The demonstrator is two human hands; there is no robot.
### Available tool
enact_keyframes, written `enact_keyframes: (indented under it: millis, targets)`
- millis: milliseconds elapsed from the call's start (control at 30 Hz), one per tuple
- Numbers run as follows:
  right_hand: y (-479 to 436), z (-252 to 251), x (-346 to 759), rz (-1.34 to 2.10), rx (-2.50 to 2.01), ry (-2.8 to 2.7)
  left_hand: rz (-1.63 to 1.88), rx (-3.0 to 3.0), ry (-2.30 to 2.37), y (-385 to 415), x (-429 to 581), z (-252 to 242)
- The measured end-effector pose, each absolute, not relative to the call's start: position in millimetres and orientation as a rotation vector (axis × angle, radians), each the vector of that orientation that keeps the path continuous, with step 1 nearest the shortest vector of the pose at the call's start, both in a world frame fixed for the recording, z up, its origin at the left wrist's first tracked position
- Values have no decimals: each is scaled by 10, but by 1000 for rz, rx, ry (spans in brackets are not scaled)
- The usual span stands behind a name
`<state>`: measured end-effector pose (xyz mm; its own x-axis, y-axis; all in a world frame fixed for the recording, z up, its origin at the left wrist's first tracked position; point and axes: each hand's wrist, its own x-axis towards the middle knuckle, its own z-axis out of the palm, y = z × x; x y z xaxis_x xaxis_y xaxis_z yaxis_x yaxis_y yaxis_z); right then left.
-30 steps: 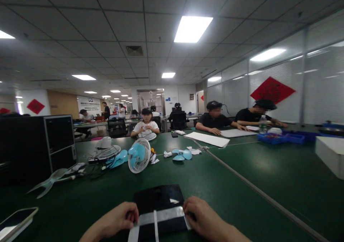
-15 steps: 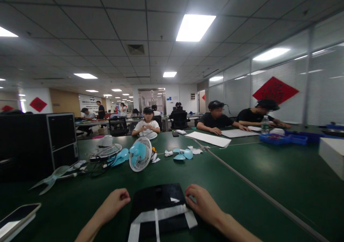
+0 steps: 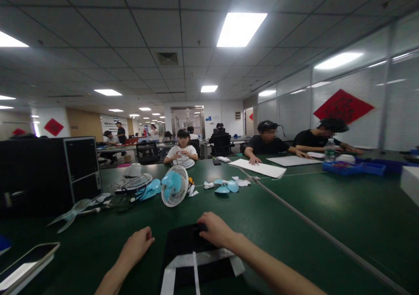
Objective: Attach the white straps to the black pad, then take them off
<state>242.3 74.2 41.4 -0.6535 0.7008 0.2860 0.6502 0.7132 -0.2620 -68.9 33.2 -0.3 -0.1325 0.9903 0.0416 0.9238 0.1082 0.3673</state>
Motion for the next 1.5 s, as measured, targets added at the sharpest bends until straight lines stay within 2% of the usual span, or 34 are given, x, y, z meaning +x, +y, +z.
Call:
enact_keyframes:
  millis: [300, 633, 933, 1167, 1333, 1500]
  targets:
    - [910, 291, 2255, 149, -1088, -2605, 465, 1917, 2173, 360, -709, -43]
    - [798, 460, 2542, 186, -1025, -2462, 461, 1921, 2167, 363, -702, -35]
    - [1041, 563, 3880, 180, -1414, -2012, 472, 1914, 2117, 347, -728, -49]
    - [893, 501, 5182, -47, -1815, -1753, 451, 1897, 2114, 360, -735, -72]
    - [589, 441, 5616, -123, -2010, -1641, 427, 1931, 2129, 374, -743, -88]
    - [472, 347, 5797, -14, -2105, -1563, 385, 1923, 2155, 310, -674, 2]
